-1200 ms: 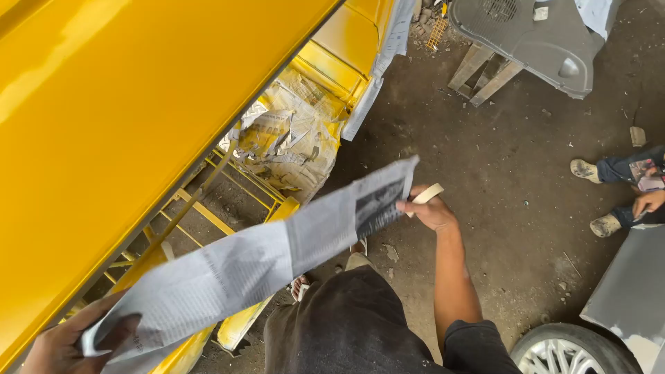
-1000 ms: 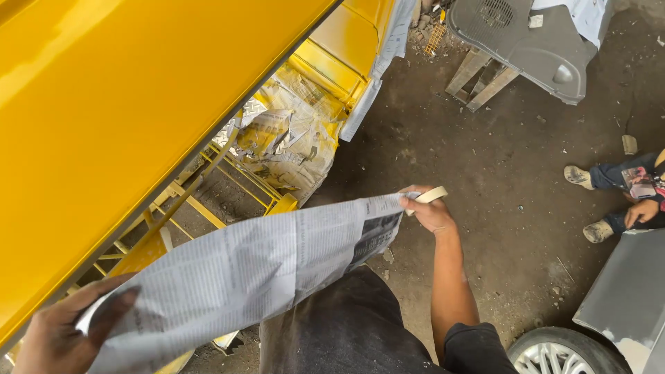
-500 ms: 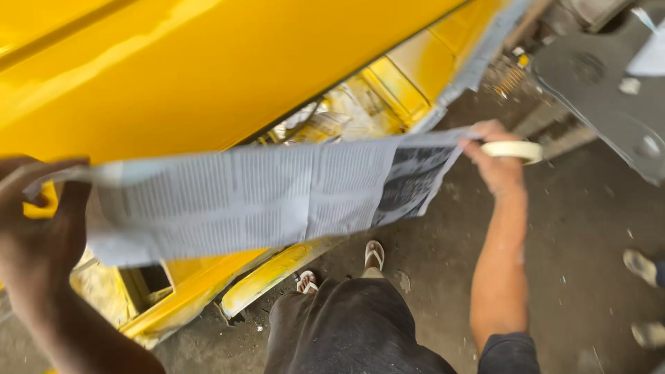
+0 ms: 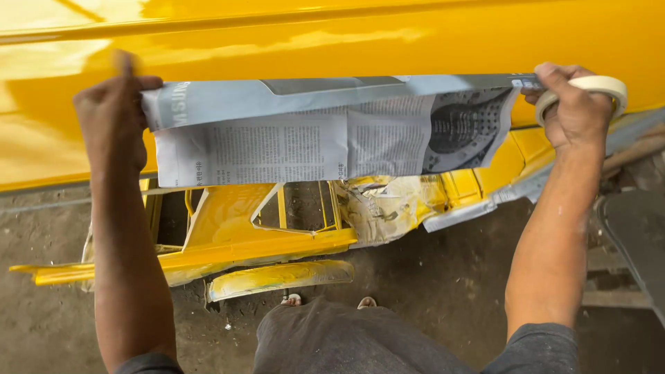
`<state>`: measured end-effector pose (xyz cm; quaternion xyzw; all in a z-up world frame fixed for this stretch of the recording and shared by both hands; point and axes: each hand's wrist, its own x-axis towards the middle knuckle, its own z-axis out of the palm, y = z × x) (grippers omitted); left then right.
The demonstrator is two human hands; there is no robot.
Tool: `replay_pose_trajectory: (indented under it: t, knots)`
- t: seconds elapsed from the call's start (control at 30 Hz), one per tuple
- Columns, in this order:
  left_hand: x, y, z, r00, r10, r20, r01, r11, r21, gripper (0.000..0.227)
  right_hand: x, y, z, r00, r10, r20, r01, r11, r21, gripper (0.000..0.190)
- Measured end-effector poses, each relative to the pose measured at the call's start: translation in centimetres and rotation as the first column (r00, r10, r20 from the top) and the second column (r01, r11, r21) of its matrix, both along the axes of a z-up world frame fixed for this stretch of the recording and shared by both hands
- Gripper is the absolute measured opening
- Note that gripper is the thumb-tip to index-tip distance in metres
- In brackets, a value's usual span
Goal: The person tears strips of newspaper and uses masking tape to secure them to the body of a yellow auto-rickshaw. They work along the side panels and lower frame, smoothing the paper and applying tape to hold it in place.
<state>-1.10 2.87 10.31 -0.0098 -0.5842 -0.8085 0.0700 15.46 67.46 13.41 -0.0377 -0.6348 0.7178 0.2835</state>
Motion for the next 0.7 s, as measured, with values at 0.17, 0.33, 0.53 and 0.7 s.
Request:
replay_pose_trajectory:
  t: [0.17, 0.33, 0.53, 0.7]
  knots:
    - [-2.4, -0.5, -3.0, 0.950, 0.018, -0.311, -0.157, 0.889, -0.430, 0.030, -2.5, 0.3, 0.1, 0.996, 0.052, 0.074, -0.068, 0.971, 0.228, 0.037]
    - [-2.7, 0.9, -1.8, 0.908, 0.112, -0.403, -0.329, 0.785, -0.524, 0.038, -4.1, 0.4, 0.3, 0.994, -0.037, 0.100, -0.011, 0.898, 0.439, 0.042]
    - [-4.6, 0.0, -2.9, 0.857, 0.079, -0.510, -0.425, 0.668, -0.611, 0.039, -4.7, 2.0, 0.3, 0.978, -0.019, 0.208, -0.018, 0.985, 0.173, 0.031]
    - [-5.3, -0.4, -2.9, 0.824, 0.104, -0.557, -0.502, 0.592, -0.631, 0.042, -5.4, 0.2, -0.5, 0.980, -0.181, 0.086, 0.113, 0.853, 0.509, 0.044]
